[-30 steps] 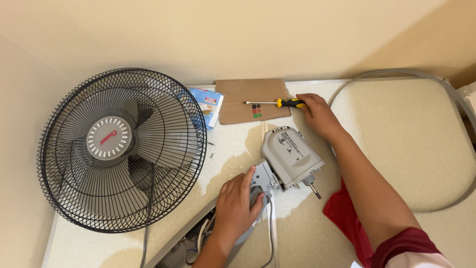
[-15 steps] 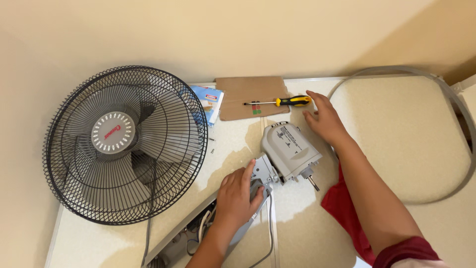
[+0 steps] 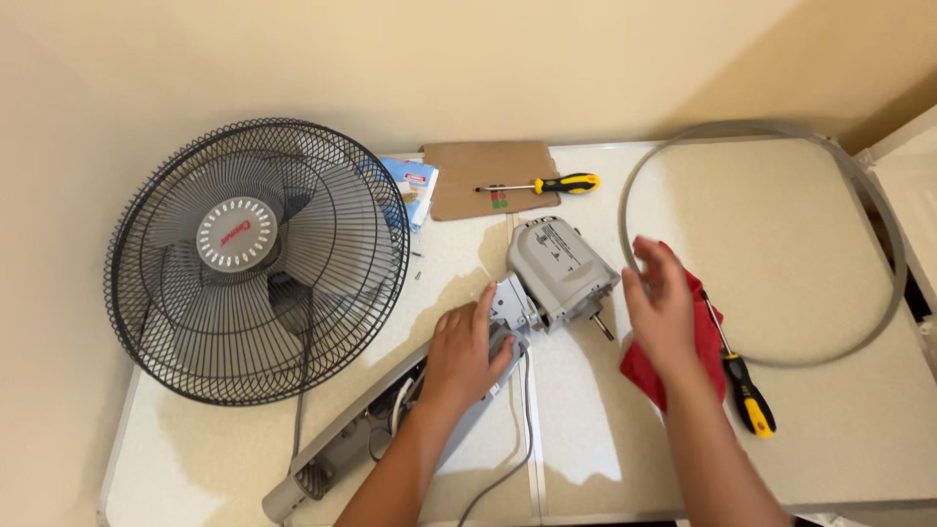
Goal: The person assembles a disassembled pedestal fan on a table. They position the fan cage, handle the motor and base components, and use a screwdriver to tighten screws inside the base housing.
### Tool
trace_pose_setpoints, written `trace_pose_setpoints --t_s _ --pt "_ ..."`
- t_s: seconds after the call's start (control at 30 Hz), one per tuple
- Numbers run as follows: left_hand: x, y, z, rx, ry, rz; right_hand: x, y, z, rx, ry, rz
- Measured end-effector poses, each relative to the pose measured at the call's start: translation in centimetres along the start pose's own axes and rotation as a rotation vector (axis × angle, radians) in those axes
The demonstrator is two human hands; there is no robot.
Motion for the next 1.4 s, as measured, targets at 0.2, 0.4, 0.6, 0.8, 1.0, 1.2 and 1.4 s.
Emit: trace_pose_setpoints --t_s 0.2,0.4,0.6,0.8,1.0,1.2,1.4 --pt "-0.2 0.2 -0.1 0.02 -0.043 -0.061 0.4 6.4 2.6 0.062 0.203 -0.041" --pt "-1.0 0.6 -0.6 0.07 -0.095 -0.155 1.9 9.4 3.6 0.04 0.341 -0.025" --pt "-1.5 1.1 -0.6 0.108 -0.089 -0.162 3.5 10.6 4.4 -0.147 0.303 0.03" --pt "-3.3 1.9 -1.3 0.109 -0.076 -0.223 3.3 11.4 5.1 -0.231 0.425 -0.007" --pt "-4.5 5.0 -2.1 0.03 0.006 -0.195 2.7 12.4 4.9 -0.225 0.444 -0.033" --pt "-4.2 8.9 -2.8 -0.018 0.031 -0.179 3.8 13.8 4.9 -0.273 0.438 0.041" --pt "-3.9 10.4 -2.3 -0.021 0.03 -0.139 5.0 14.0 5.4 -0.261 0.395 0.103"
Point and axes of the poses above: each hand's wrist, its own y-axis away from the middle knuckle, its own x-axis out of the palm, z = x × y, the point moved 8 cm from there along -y, towards the middle knuckle, and after that the axes turned 8 degrees about -x, right-handed, at the moved point
